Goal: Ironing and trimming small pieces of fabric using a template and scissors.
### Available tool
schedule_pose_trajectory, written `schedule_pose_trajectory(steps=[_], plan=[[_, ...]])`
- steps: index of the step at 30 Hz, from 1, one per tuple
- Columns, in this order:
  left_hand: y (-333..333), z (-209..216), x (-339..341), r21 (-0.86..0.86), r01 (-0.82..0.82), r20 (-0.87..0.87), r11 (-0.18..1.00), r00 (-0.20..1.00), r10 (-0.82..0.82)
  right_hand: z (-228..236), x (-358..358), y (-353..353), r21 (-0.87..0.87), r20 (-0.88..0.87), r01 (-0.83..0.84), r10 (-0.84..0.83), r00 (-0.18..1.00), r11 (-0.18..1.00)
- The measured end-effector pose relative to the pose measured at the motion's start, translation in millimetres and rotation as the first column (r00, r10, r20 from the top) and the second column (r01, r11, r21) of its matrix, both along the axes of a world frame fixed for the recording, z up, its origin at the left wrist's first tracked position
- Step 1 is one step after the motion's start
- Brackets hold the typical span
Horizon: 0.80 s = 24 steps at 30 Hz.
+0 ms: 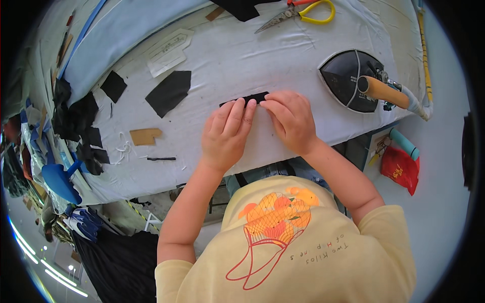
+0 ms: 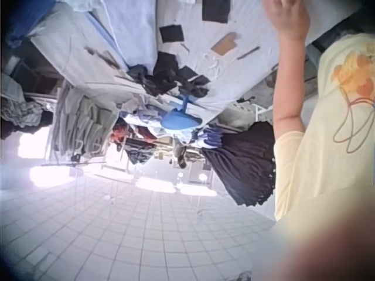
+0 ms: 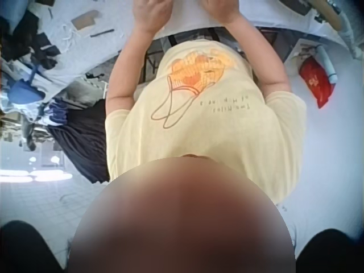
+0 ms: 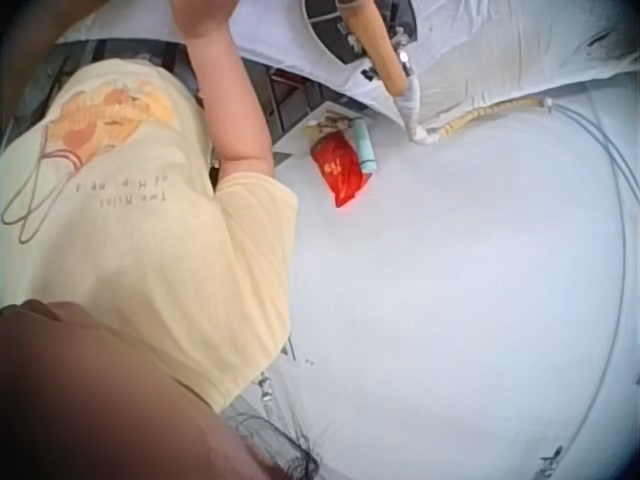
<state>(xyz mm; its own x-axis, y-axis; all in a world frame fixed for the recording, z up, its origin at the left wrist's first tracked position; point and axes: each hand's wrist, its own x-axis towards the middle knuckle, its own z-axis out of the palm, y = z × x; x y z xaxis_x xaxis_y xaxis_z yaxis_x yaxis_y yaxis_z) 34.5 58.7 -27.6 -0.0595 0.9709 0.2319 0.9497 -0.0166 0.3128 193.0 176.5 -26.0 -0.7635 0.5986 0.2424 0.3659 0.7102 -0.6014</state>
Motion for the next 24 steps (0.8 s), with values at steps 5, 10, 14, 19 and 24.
schedule_pose_trajectory(steps=[5,10,14,19,24], plan=[[0.7,0.4,-0.4,-0.024,0.033,-0.080,0.999,0.996,-0.035,2.0,15.0,3.5,0.074,0.077,-0.143,0.137,0.988,0.987],[1.5,1.2,-3.7,-0.032,0.064,-0.122,0.997,0.990,-0.068,2.2,23.1,3.7,0.133,0.181,-0.207,0.182,0.966,0.969],[0.6,2.0,-2.5,-0.034,0.065,-0.134,0.997,0.989,-0.069,5.4,27.6,4.5,0.171,0.268,-0.234,0.183,0.946,0.957],[1.2,2.0,-0.6,-0.022,0.055,-0.171,0.998,0.983,-0.058,7.4,28.7,3.9,0.177,0.311,-0.242,0.179,0.933,0.954],[0.9,4.1,-0.1,-0.046,0.059,-0.171,0.997,0.983,-0.066,6.0,31.2,7.7,0.183,0.320,-0.268,0.201,0.926,0.946]])
